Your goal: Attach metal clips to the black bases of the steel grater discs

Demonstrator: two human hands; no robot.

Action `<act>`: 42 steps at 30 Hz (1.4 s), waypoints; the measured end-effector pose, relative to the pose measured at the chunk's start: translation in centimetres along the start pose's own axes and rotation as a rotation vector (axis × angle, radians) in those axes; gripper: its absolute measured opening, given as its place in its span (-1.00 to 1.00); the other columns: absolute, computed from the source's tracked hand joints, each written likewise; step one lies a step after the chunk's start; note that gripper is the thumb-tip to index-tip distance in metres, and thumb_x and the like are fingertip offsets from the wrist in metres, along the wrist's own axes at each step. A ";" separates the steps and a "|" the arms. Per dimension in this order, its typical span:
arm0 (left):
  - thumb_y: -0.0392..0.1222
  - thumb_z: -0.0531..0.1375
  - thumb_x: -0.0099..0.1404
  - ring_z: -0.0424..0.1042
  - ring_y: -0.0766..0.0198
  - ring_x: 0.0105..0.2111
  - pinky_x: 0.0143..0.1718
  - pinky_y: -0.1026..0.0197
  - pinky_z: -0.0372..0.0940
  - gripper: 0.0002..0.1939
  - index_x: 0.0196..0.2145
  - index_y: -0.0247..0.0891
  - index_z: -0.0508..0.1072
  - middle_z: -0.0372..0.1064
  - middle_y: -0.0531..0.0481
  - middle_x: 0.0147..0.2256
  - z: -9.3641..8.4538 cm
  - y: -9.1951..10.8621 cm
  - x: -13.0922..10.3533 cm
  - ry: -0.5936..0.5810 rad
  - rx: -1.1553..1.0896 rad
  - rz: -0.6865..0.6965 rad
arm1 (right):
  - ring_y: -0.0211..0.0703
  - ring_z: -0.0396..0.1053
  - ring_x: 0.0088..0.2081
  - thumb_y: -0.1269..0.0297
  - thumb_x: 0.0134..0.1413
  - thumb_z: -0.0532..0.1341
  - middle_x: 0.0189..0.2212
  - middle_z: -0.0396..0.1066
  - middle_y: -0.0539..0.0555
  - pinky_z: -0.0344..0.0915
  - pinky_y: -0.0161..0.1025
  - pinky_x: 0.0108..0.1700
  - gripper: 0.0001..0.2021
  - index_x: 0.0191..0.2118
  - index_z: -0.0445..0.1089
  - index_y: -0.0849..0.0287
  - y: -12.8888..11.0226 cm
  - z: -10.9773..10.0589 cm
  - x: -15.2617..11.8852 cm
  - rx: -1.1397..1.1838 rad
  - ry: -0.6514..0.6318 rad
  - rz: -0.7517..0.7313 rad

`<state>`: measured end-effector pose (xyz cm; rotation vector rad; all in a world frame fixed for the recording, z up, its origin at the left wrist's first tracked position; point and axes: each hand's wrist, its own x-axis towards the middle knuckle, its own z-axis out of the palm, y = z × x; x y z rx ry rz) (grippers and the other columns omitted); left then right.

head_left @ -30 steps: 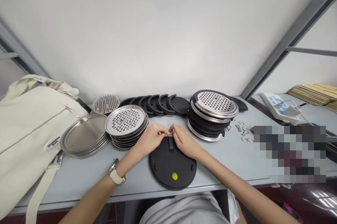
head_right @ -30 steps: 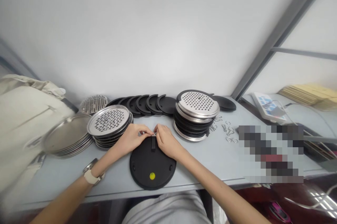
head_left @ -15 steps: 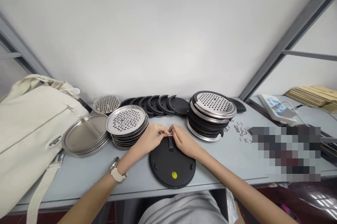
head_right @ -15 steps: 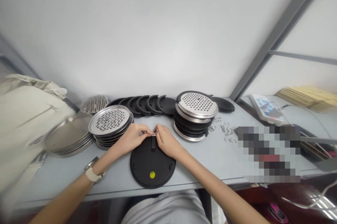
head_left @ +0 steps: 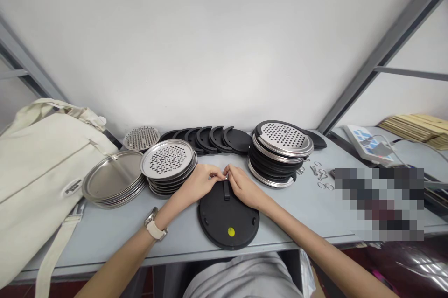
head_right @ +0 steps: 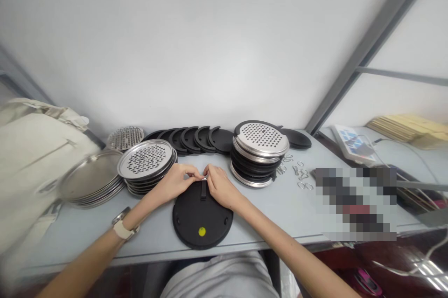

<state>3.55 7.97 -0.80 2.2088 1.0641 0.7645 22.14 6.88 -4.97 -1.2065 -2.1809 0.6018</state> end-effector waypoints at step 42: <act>-0.42 0.12 0.26 0.46 0.23 -0.26 -0.14 0.24 0.27 -0.80 -0.35 -0.26 0.53 0.51 0.01 -0.30 0.0 0.0 0.0 -0.017 0.014 0.051 | -0.08 0.29 -0.26 0.42 0.30 -0.14 -0.37 0.30 0.06 0.24 -0.14 -0.15 -0.80 -0.31 0.15 0.10 0.2 0.1 0.2 0.018 0.030 -0.014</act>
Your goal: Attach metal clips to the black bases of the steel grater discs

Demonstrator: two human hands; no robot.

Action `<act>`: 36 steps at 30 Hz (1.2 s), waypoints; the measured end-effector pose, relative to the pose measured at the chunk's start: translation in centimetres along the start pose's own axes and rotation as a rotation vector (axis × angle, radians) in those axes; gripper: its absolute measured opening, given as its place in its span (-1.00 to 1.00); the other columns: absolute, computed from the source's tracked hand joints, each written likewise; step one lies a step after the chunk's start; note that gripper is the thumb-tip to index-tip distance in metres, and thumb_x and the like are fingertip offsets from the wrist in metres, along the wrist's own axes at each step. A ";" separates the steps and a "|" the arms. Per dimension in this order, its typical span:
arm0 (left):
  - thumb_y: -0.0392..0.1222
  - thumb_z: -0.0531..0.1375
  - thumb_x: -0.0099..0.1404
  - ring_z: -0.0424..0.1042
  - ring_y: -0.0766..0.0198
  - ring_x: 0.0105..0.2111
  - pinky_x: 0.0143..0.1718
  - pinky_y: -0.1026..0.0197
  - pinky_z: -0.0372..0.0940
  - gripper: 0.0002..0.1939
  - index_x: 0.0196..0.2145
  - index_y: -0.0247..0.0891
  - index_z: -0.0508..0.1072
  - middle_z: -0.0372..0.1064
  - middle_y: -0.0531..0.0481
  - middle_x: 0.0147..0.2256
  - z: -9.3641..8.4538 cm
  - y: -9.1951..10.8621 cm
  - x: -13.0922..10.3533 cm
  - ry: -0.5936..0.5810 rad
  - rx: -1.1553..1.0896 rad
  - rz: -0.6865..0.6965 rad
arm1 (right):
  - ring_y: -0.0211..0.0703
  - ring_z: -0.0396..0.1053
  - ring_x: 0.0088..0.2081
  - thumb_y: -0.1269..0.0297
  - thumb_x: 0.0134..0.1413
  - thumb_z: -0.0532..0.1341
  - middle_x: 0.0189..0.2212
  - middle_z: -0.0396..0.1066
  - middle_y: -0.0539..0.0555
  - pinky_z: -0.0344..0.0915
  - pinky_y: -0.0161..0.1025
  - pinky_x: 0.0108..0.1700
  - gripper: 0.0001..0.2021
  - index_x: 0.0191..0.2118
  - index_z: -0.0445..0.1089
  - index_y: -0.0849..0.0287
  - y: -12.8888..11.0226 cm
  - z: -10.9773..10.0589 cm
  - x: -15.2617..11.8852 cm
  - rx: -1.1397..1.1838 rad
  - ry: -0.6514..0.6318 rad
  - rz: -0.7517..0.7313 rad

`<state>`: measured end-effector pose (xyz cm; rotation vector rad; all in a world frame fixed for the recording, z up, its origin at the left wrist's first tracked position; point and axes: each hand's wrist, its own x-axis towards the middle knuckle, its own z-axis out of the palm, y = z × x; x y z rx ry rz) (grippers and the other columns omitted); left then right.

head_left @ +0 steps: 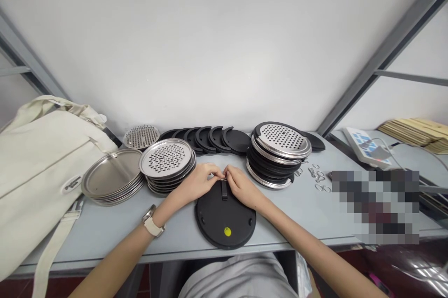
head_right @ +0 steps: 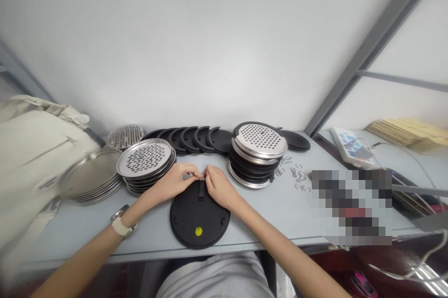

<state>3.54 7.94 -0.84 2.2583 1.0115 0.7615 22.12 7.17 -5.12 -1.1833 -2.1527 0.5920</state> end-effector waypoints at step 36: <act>-0.44 0.11 0.22 0.34 0.28 -0.36 -0.26 0.23 0.23 -0.87 -0.36 -0.24 0.35 0.32 0.08 -0.37 0.3 0.1 0.0 -0.010 0.026 0.060 | -0.17 0.19 -0.46 0.30 0.30 -0.05 -0.52 0.17 -0.05 0.09 -0.24 -0.37 -0.75 -0.45 0.00 0.07 -0.3 -0.2 0.0 0.017 0.110 0.075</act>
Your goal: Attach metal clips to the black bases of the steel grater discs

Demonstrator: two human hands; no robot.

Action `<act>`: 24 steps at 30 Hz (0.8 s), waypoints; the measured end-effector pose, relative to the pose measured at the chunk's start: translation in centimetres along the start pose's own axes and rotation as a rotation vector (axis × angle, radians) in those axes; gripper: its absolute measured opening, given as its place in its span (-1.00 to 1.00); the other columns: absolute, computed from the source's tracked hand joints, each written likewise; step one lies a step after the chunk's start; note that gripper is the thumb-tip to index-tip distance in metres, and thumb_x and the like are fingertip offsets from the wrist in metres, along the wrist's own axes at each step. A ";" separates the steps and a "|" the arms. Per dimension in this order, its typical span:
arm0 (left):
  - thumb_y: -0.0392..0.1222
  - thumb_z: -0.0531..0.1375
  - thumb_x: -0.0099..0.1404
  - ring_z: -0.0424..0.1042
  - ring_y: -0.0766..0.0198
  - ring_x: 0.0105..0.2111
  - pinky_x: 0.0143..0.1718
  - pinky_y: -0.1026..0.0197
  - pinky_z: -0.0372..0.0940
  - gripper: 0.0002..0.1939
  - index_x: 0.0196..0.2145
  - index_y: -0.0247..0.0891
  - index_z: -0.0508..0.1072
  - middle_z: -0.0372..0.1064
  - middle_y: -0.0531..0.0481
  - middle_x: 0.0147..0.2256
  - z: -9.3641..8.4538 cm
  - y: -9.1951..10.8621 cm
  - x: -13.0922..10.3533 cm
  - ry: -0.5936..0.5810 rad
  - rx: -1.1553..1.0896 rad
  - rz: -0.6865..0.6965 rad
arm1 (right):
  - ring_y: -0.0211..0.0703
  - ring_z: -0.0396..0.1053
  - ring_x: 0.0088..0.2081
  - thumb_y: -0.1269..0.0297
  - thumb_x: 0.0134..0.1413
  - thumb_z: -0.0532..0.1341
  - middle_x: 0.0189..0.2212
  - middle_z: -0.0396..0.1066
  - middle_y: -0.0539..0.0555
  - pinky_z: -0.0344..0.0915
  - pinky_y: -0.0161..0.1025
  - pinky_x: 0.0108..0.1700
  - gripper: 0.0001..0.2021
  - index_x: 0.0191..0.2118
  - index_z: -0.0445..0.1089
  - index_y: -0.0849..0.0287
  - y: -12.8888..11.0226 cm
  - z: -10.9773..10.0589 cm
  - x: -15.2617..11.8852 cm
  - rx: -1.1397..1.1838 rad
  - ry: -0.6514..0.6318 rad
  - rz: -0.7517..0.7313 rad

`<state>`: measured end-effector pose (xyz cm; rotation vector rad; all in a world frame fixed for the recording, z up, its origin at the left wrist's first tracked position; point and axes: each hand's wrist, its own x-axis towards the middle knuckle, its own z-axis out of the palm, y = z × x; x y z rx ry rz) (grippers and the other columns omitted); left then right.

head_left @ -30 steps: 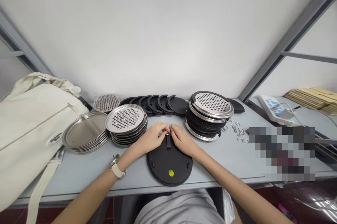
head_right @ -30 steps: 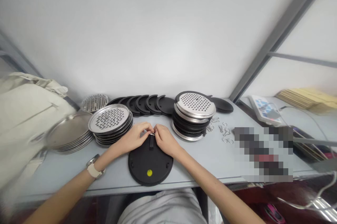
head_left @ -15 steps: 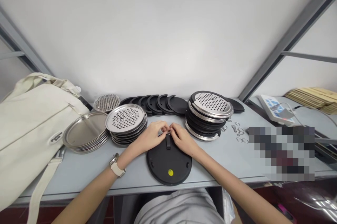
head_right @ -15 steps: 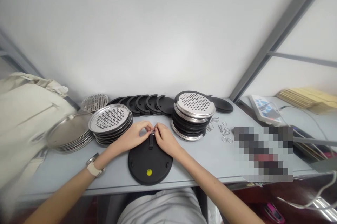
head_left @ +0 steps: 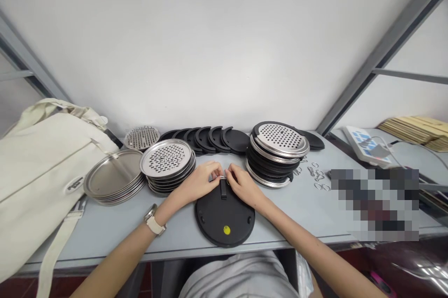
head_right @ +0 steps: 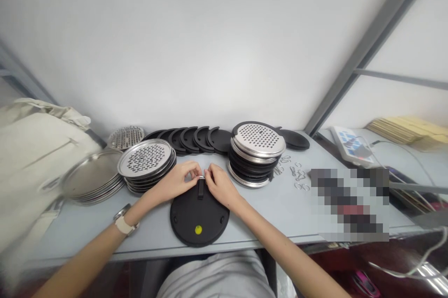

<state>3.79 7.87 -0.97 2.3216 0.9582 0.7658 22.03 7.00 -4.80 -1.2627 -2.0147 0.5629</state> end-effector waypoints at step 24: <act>-0.35 0.10 0.25 0.41 0.25 -0.32 -0.22 0.24 0.28 -0.87 -0.36 -0.24 0.44 0.43 0.05 -0.36 -0.8 0.3 -0.2 -0.061 -0.063 -0.020 | -0.13 0.27 -0.33 0.34 0.32 -0.06 -0.43 0.25 0.02 0.20 -0.20 -0.24 -0.75 -0.41 0.17 0.11 -0.4 -0.8 0.0 0.008 -0.034 -0.074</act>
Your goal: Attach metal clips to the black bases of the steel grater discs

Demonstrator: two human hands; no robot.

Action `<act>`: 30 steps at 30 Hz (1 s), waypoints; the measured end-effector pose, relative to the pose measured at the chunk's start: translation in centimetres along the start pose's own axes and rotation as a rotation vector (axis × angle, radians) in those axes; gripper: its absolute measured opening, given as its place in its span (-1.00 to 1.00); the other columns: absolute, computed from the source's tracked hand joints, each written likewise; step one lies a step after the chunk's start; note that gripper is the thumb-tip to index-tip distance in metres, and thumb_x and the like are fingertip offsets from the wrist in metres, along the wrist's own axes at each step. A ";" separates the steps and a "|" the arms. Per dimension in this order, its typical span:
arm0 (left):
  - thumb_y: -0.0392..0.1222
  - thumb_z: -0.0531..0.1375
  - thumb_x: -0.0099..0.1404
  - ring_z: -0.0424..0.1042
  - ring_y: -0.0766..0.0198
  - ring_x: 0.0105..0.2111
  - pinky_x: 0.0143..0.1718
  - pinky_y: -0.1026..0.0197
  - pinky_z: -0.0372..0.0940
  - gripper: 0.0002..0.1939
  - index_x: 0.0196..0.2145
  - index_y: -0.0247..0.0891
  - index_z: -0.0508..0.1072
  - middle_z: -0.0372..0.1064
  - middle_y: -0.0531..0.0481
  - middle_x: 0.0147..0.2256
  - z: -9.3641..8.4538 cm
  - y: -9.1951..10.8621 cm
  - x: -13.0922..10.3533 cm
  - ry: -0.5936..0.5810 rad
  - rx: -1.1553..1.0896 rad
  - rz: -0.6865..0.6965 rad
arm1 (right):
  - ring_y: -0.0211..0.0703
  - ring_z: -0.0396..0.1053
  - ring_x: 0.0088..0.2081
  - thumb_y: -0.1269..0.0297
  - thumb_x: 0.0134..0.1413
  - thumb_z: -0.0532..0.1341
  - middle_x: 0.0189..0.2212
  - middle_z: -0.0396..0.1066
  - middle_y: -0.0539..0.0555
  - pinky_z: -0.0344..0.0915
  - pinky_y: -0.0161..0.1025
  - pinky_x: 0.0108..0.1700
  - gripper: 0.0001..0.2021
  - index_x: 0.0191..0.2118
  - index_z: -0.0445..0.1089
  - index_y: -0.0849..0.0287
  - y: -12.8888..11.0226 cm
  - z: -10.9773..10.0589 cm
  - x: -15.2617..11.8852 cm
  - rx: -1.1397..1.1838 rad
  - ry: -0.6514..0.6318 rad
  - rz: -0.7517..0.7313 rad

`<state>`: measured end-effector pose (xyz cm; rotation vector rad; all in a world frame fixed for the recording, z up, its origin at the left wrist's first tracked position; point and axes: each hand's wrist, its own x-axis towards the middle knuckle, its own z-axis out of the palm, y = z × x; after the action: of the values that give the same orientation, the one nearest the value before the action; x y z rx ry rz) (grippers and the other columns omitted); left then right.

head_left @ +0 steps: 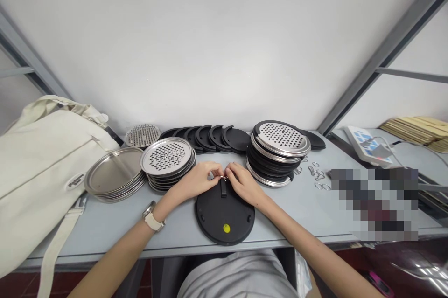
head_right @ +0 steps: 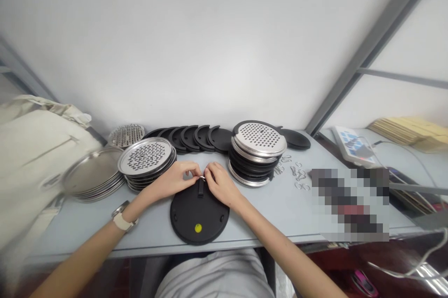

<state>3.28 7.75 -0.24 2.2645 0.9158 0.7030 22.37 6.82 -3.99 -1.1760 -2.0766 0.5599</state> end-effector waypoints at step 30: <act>-0.28 0.14 0.30 0.42 0.23 -0.32 -0.20 0.23 0.28 -0.86 -0.39 -0.25 0.49 0.46 0.02 -0.35 -0.1 0.2 0.0 0.008 0.039 -0.008 | -0.14 0.30 -0.39 0.22 0.34 -0.03 -0.47 0.27 0.03 0.24 -0.20 -0.26 -0.62 -0.53 0.21 0.12 0.9 -0.5 0.1 -0.031 0.044 0.077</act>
<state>3.32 7.70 -0.06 2.2923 0.9498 0.6973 23.16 7.36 -4.18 -1.2792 -2.0164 0.5350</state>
